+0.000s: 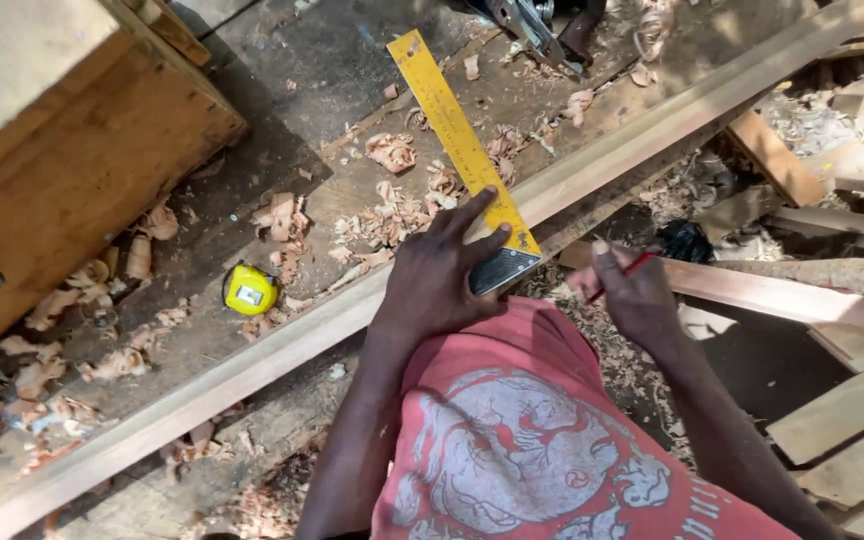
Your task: Measuring and marking wooden planks using a tape measure, square, and pencil in a workshop setting.
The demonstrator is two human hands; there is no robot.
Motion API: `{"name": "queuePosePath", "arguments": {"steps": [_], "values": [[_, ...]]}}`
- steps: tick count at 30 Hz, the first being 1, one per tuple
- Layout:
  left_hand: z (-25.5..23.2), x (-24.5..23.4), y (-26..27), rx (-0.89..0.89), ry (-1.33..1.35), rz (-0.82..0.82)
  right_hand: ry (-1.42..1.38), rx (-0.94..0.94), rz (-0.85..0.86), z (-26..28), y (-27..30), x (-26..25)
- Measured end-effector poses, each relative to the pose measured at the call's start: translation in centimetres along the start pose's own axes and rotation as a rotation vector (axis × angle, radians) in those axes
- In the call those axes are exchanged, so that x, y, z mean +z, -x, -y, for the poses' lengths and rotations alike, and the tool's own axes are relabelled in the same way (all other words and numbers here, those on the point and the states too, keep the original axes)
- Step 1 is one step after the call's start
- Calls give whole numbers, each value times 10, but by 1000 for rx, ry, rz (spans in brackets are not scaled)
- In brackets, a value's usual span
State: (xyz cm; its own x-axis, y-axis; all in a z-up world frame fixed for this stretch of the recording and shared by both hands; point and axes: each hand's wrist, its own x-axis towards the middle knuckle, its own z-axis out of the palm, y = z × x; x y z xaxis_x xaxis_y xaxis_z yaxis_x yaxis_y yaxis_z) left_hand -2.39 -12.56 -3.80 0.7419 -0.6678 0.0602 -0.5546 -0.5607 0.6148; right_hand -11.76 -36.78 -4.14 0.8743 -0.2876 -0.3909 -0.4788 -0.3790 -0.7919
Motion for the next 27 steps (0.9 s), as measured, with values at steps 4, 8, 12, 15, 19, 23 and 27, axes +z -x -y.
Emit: {"name": "queuePosePath", "arguments": {"steps": [4, 8, 12, 15, 19, 23, 27], "values": [[-2, 3, 12, -15, -170, -22, -113, -67, 99, 19, -5, 38], [0, -6, 31, -115, -338, -6, -311, -32, 41, -23, -32, 76], [16, 2, 23, -201, -444, -35, -518, 6, -96, -32, -31, 73], [46, 11, 13, -281, -404, 58, -502, -40, -107, -63, -42, 68], [70, -4, -10, -409, -243, 150, -501, -104, -12, -73, -52, 64], [54, -38, -20, -521, -75, 241, -205, -98, 190, -34, -43, 72], [49, -50, -25, -559, -39, 264, -155, -168, 225, -25, -52, 81]]}}
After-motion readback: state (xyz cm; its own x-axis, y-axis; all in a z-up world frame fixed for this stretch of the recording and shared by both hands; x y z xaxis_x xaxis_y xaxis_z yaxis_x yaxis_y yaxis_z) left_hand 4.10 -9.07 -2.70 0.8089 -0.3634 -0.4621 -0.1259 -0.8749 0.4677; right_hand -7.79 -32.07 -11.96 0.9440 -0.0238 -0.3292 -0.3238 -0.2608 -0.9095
